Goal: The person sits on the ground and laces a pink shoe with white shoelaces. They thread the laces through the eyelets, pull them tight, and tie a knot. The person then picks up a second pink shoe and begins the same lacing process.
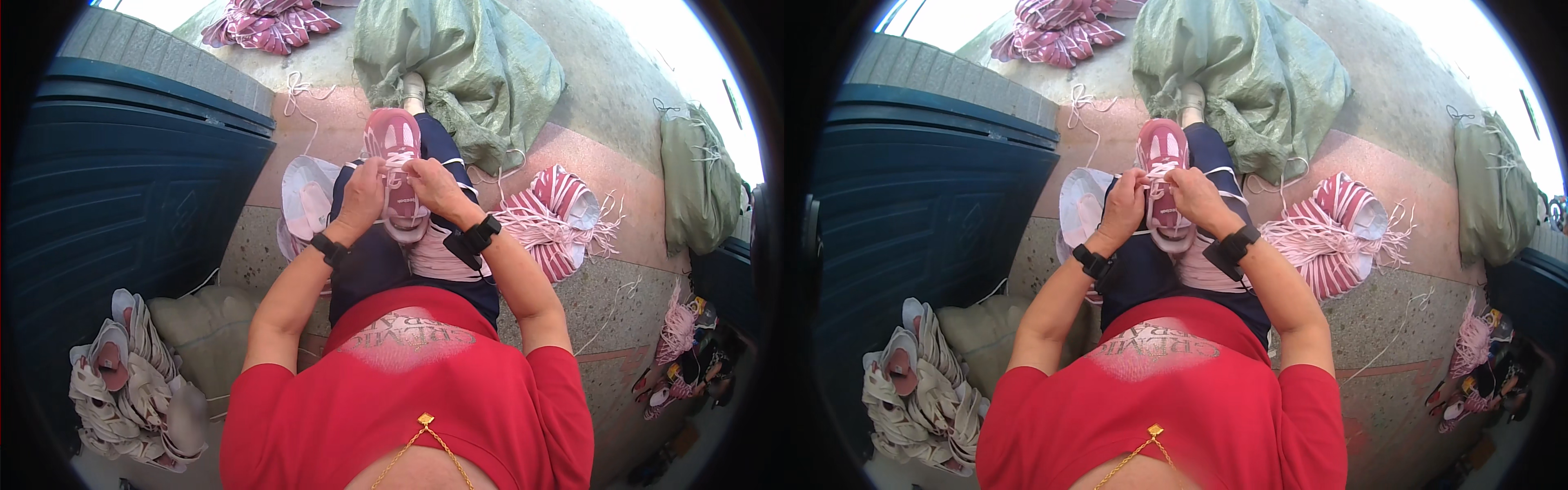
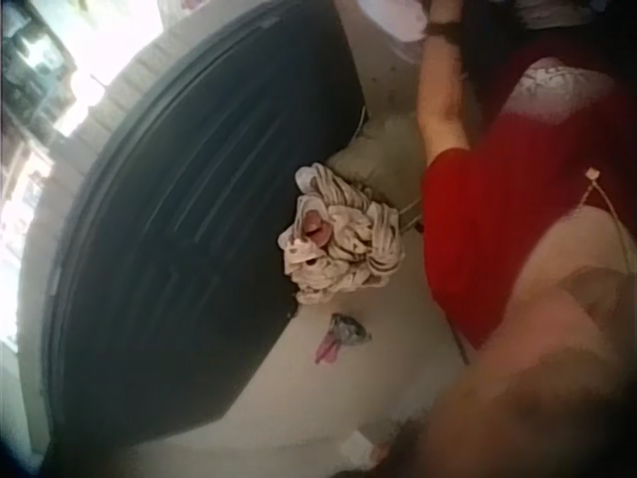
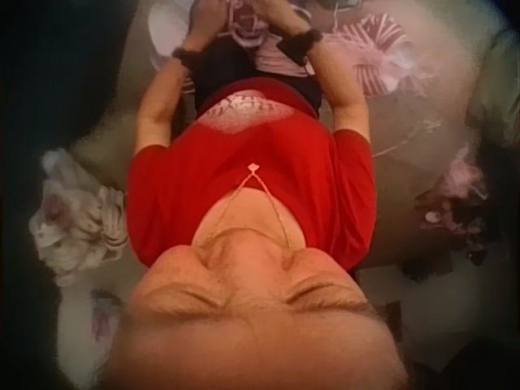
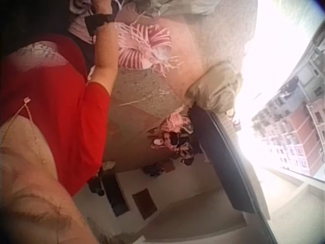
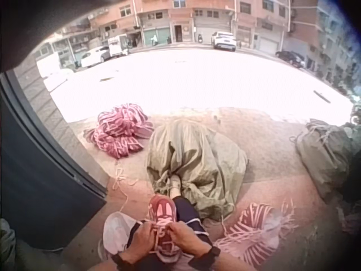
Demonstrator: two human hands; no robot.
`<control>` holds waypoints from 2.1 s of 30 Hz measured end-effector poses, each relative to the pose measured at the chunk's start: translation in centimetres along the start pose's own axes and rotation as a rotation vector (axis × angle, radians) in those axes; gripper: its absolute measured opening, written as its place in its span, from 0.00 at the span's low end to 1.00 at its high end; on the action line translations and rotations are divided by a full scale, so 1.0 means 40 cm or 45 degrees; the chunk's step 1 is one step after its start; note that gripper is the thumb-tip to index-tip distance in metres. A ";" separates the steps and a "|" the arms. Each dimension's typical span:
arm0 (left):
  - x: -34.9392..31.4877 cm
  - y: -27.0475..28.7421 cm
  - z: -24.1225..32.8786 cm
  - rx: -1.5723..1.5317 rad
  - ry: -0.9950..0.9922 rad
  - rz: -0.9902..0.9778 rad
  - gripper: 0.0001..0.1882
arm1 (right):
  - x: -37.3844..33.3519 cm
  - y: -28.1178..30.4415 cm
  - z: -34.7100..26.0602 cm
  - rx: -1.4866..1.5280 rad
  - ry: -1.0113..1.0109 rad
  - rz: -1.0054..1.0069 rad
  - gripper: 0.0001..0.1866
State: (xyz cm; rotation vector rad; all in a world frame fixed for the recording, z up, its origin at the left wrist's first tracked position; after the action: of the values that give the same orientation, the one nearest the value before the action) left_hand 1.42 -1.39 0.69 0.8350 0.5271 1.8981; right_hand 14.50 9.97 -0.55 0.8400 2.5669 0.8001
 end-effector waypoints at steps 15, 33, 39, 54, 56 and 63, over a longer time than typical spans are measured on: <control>0.082 -0.013 0.020 0.126 -0.119 -0.677 0.23 | 0.020 0.012 0.006 -0.002 -0.010 -0.133 0.10; -0.347 0.789 -0.440 -0.296 1.266 0.821 0.09 | 0.070 0.075 0.050 -0.043 -0.082 -0.009 0.10; -0.273 0.741 -0.403 -1.492 0.868 1.214 0.06 | 0.037 0.066 0.030 -0.030 0.031 -0.094 0.10; 0.002 0.227 -0.161 -0.967 1.043 -0.173 0.15 | -0.008 0.023 0.038 -0.090 0.410 0.315 0.09; 0.072 0.132 -0.094 -0.889 1.067 -0.372 0.10 | -0.011 0.024 0.037 -0.054 0.396 0.345 0.09; 0.163 -0.053 -0.018 -0.321 0.438 -0.927 0.11 | -0.010 0.023 0.047 0.057 0.291 0.356 0.07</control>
State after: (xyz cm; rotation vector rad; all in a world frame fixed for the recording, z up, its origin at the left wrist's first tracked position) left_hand 0.19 5.39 0.91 0.1041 0.6699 1.3797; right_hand 16.07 11.08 -1.42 1.2047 2.7080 0.9725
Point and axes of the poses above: each hand's wrist, its own x-axis towards the middle knuckle, its own y-axis out of the back of the hand, z = x × y, the point moved 1 cm from there along x, towards the middle knuckle, and after that the axes turned 9 degrees about -y, right-handed, at the moved point
